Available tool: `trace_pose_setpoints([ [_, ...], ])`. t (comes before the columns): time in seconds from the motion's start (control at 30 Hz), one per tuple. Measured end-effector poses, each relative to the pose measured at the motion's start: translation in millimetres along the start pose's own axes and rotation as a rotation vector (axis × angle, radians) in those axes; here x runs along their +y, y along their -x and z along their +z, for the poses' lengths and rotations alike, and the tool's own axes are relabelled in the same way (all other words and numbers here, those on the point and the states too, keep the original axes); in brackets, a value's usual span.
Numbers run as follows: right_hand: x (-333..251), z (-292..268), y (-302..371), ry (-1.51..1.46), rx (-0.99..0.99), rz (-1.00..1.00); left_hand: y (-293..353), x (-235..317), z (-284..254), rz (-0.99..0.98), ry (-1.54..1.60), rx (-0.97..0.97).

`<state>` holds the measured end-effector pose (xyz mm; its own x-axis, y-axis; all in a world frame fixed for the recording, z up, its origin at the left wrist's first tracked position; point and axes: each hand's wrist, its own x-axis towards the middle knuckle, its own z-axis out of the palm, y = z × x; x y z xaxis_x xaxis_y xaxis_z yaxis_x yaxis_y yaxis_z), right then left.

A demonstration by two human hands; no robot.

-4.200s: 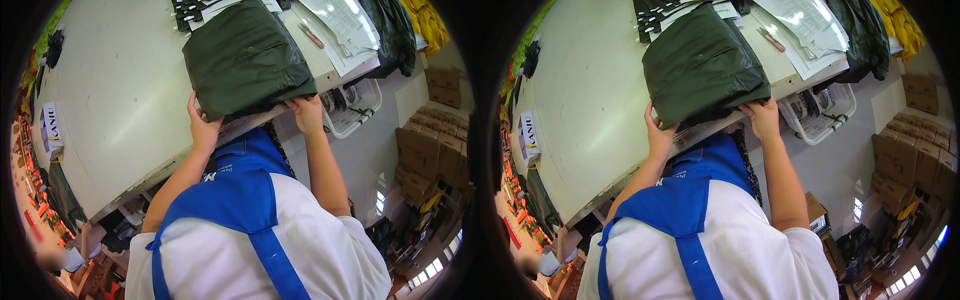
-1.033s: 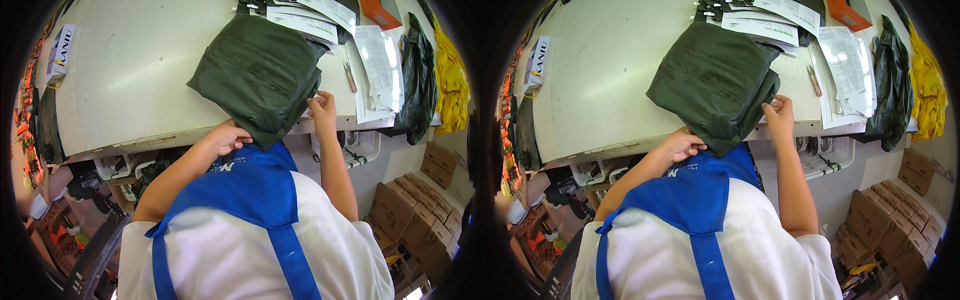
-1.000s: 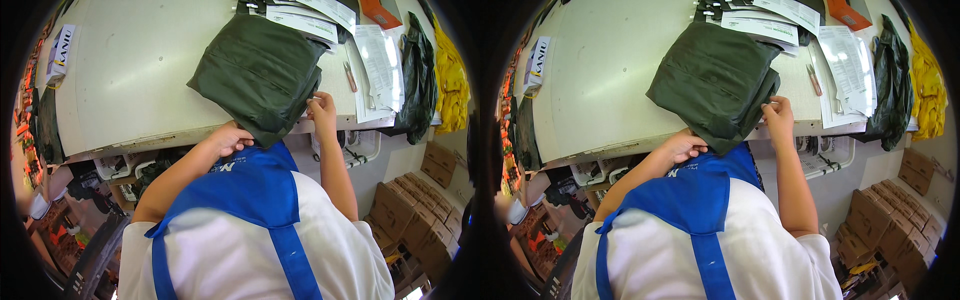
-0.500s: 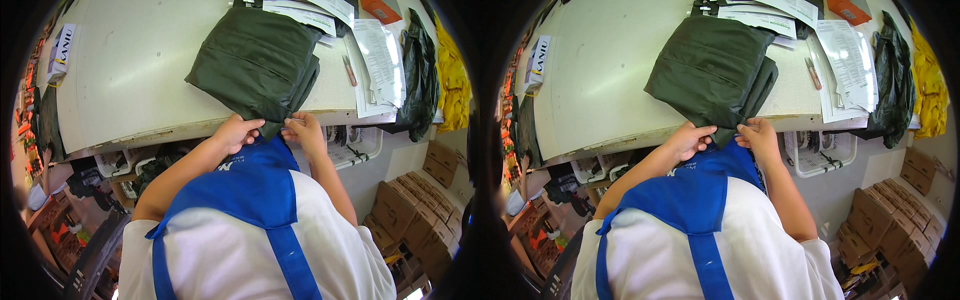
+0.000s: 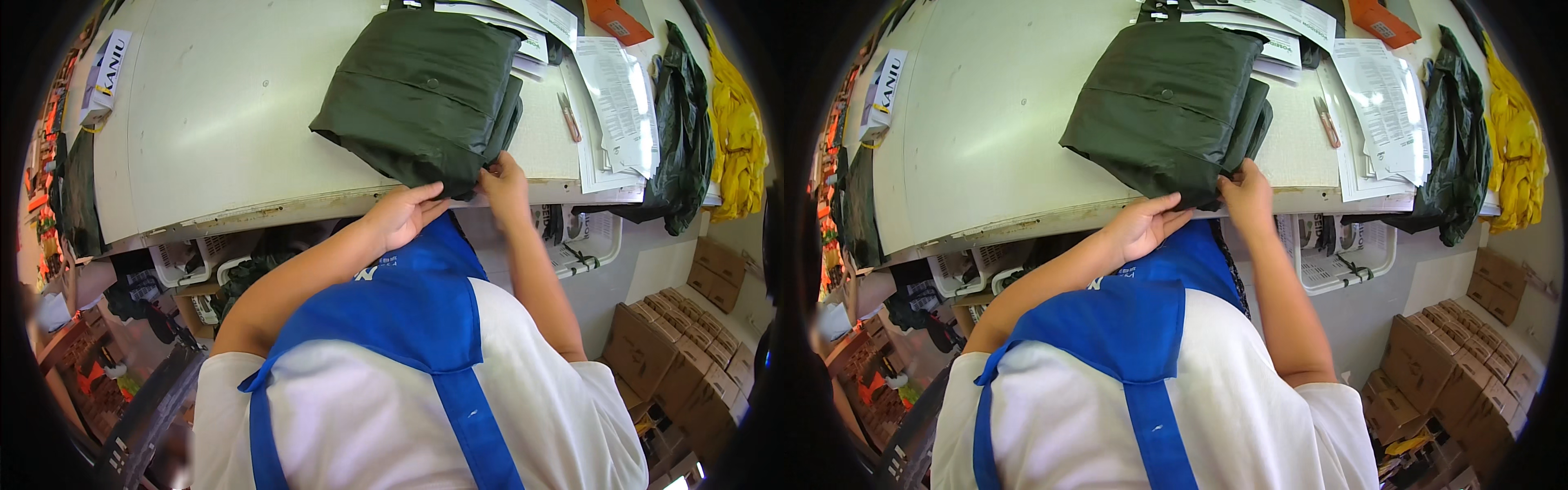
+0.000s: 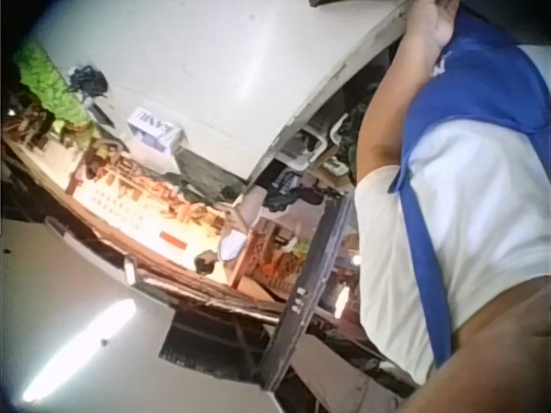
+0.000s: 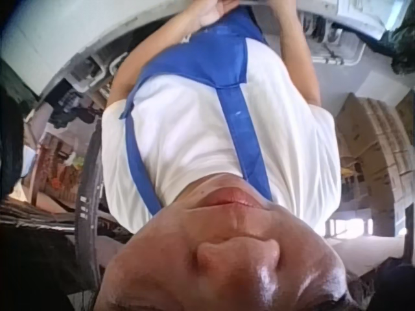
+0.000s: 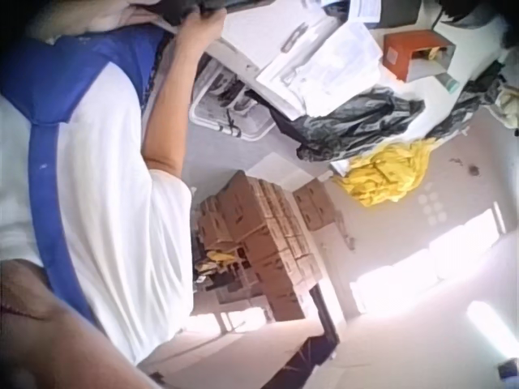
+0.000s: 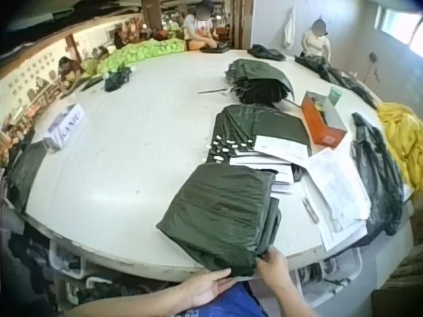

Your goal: The person folds a dark green jacket on a white table, aligning edges and smoothing the fabric. The person then places the folded jacket into a dark green plastic bag and seals it. The person repeats the process with another jacket.

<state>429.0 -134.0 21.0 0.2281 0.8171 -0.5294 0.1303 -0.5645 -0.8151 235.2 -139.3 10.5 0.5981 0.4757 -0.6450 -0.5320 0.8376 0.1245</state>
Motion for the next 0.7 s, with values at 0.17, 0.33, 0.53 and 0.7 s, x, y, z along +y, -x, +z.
trace_pose_setpoints([
  [0.17,-42.4,-57.8,-45.9,-0.166,0.161,-0.168,-7.5,-10.3,4.5,0.066,0.017,0.081],
  [0.33,-98.4,-15.4,-56.3,0.057,-0.076,0.022,-15.4,-18.7,1.6,0.099,0.001,0.055],
  [0.53,-87.4,-9.3,-32.1,-0.444,-0.114,-0.092,-15.4,-20.6,11.3,0.162,0.131,0.159],
  [0.7,-19.7,-9.8,-19.2,-0.039,0.224,-0.035,-26.3,-27.3,6.8,0.214,0.151,0.045],
])
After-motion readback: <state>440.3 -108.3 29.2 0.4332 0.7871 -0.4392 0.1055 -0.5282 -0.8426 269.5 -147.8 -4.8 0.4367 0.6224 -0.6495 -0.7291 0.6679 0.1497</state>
